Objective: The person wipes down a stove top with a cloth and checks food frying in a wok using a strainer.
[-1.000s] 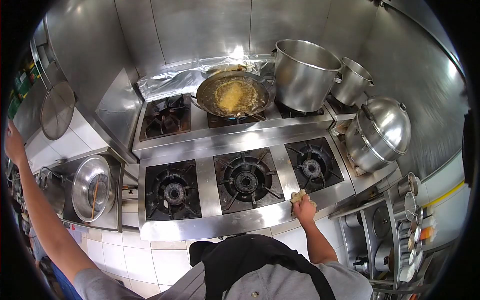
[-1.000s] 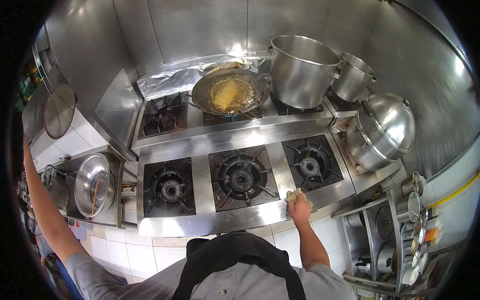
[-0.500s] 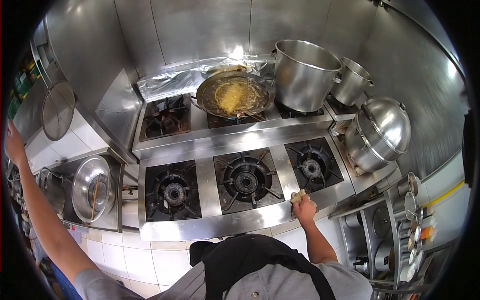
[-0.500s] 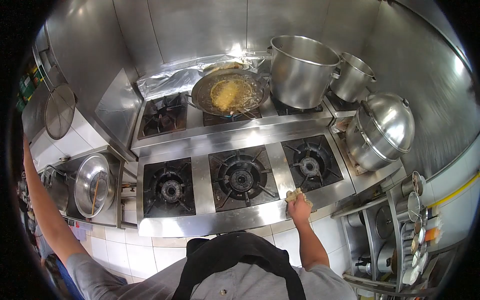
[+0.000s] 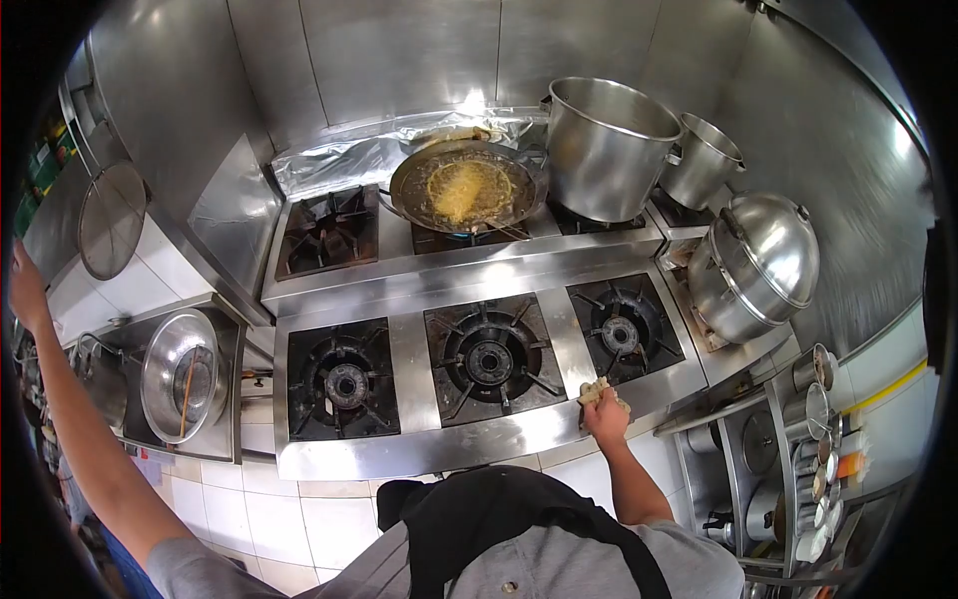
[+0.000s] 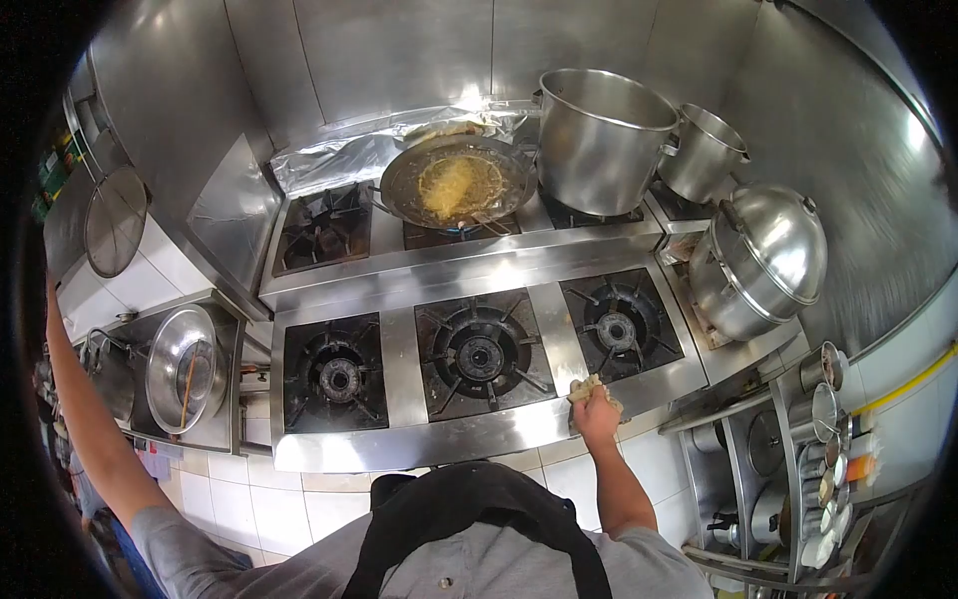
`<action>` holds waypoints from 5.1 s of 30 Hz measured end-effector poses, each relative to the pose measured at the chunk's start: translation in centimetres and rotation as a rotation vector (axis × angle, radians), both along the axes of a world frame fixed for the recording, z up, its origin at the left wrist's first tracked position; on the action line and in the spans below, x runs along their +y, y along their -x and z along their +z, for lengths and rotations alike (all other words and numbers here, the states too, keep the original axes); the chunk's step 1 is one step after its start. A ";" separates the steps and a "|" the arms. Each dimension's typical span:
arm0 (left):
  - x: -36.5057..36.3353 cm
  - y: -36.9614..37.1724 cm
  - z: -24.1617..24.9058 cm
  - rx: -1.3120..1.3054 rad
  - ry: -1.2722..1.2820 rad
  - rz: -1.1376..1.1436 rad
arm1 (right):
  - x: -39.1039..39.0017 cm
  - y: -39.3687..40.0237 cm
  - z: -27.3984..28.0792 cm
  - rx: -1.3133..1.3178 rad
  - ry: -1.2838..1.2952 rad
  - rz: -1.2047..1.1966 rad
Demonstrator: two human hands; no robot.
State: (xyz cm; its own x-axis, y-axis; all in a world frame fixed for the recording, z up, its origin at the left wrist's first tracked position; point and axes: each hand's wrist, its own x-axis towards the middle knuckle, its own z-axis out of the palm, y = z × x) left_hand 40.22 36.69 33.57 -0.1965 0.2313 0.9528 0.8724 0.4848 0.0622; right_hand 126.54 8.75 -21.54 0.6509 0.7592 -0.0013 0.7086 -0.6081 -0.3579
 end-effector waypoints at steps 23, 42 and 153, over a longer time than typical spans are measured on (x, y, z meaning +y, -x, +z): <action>-0.2 -1.6 -0.4 -0.117 -0.042 -0.007 | 0.2 -0.4 -0.2 -0.033 -0.023 -0.009; 0.1 -0.2 0.1 -0.226 -0.059 0.026 | 0.6 -0.3 -0.1 -0.067 -0.022 -0.014; 0.2 -1.6 -0.9 -0.196 -0.165 -0.159 | 2.9 -3.4 -1.3 0.084 0.058 0.114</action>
State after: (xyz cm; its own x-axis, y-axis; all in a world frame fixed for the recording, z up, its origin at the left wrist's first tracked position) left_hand 41.82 36.89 32.70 -0.3546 0.1193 0.9274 0.8999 0.3128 0.3038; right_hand 129.94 11.68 -22.79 0.5559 0.8254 -0.0985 0.7433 -0.5467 -0.3855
